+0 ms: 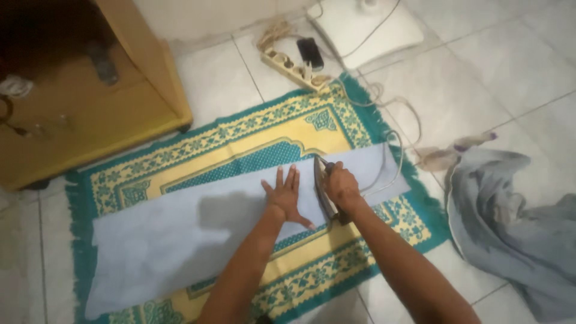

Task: The person irons a blue garment on a rug on the floor, then folds the garment by bringing the sides together and smoothing them by hand.

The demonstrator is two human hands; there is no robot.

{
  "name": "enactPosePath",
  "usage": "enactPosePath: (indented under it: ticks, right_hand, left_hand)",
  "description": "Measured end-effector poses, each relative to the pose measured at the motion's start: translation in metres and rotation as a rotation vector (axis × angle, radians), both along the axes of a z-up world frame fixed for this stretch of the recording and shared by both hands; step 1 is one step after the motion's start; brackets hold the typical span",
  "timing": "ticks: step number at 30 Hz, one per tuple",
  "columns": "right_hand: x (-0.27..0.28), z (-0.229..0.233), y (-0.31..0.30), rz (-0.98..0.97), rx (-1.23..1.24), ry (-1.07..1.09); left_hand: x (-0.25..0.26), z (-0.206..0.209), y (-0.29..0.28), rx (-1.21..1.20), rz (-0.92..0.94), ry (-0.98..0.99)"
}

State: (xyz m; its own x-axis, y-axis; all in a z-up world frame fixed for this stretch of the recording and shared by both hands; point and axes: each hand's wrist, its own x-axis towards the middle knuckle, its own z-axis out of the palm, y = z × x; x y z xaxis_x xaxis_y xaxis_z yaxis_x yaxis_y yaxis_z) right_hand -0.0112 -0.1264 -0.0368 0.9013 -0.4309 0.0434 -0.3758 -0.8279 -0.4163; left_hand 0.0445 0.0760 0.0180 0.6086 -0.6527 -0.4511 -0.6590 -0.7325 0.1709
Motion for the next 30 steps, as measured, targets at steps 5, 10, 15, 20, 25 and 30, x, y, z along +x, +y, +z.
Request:
enactPosePath:
  ticks: [5,10,15,20,25,30]
  right_hand:
    - [-0.001,0.028,0.011,0.022,0.138,0.187]
    - [0.018,0.041,0.018,-0.037,0.104,0.232]
    - [0.007,0.048,0.034,0.047,0.132,0.269]
    - [0.024,0.050,0.042,-0.082,0.123,0.211]
    - [0.008,0.050,0.041,0.050,0.101,0.322]
    - [0.023,0.044,0.041,-0.043,0.127,0.234]
  left_hand:
    - [0.003,0.012,0.004,0.006,-0.030,0.014]
    - [0.003,0.017,0.011,0.050,-0.001,-0.021]
    - [0.004,0.013,0.026,0.037,0.031,0.020]
    - [0.005,0.010,0.026,0.028,0.016,-0.006]
    - [0.008,0.011,0.028,0.020,0.002,0.011]
    - [0.008,0.013,0.029,0.034,-0.025,0.008]
